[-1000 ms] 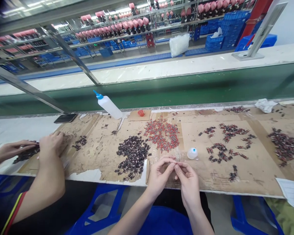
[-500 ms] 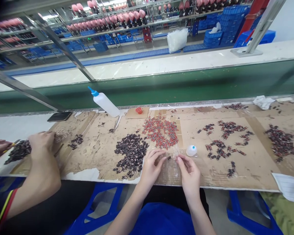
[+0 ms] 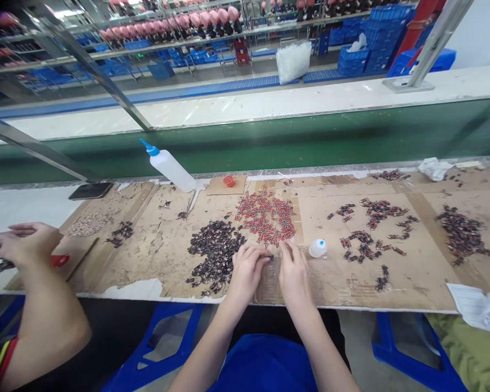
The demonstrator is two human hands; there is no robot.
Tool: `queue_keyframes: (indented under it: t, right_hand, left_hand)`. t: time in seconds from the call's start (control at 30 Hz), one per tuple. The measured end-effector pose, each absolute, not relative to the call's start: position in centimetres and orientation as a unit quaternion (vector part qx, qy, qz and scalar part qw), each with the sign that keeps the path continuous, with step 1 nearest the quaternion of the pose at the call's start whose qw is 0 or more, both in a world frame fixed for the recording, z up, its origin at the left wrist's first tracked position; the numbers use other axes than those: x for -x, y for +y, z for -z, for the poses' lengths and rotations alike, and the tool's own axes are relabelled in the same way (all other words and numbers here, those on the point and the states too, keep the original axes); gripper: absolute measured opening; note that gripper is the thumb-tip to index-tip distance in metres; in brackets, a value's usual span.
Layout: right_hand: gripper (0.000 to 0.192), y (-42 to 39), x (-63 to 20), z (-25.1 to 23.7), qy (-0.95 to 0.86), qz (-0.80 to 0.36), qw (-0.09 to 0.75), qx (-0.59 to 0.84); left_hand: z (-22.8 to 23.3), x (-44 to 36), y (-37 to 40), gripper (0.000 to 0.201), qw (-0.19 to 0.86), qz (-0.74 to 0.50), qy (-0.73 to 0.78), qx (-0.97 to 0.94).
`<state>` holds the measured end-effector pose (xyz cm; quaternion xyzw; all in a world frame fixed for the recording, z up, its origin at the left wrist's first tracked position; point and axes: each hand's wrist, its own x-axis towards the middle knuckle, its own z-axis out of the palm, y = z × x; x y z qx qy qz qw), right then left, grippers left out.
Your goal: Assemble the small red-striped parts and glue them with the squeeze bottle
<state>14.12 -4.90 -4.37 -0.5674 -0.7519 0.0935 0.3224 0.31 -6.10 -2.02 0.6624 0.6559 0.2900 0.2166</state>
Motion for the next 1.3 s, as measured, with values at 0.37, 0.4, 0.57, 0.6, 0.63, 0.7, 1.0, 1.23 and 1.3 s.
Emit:
queue_keyframes:
  t: [0.37, 0.4, 0.57, 0.6, 0.63, 0.7, 1.0, 1.23, 1.3]
  right_hand:
    - [0.073, -7.0, -16.1, 4.9, -0.843, -0.052, 0.174, 0.507]
    - [0.067, -7.0, -16.4, 4.7, -0.837, -0.059, 0.203, 0.505]
    - [0.027, -4.6, -14.9, 3.6, -0.773, -0.080, 0.309, 0.548]
    - [0.024, -4.0, -14.3, 3.5, -0.762, -0.080, 0.305, 0.565]
    - [0.022, -3.4, -13.8, 3.4, -0.754, -0.079, 0.293, 0.583]
    - [0.019, -2.6, -13.1, 3.5, -0.744, -0.082, 0.259, 0.611]
    - [0.019, -1.7, -13.7, 4.7, -0.798, -0.091, 0.177, 0.569]
    - [0.024, -2.2, -15.9, 1.5, -0.740, -0.378, 0.345, 0.437]
    - [0.024, -2.7, -16.4, 0.7, -0.707, -0.423, 0.380, 0.421]
  left_hand:
    - [2.3, 5.7, -8.5, 0.011, 0.265, -0.482, 0.678, -0.488]
    - [2.4, 5.8, -8.5, 0.012, 0.281, -0.492, 0.675, -0.473]
    - [2.0, 5.1, -8.7, 0.012, 0.342, -0.512, 0.652, -0.443]
    - [1.8, 4.9, -8.7, 0.013, 0.345, -0.513, 0.646, -0.447]
    - [1.7, 4.7, -8.8, 0.013, 0.348, -0.514, 0.639, -0.453]
    - [1.6, 4.3, -8.9, 0.014, 0.355, -0.517, 0.626, -0.464]
    - [1.8, 2.4, -8.4, 0.015, 0.407, -0.523, 0.601, -0.446]
    - [1.3, 1.7, -7.9, 0.018, 0.417, -0.512, 0.578, -0.479]
    - [1.0, 1.5, -7.8, 0.018, 0.414, -0.500, 0.571, -0.502]
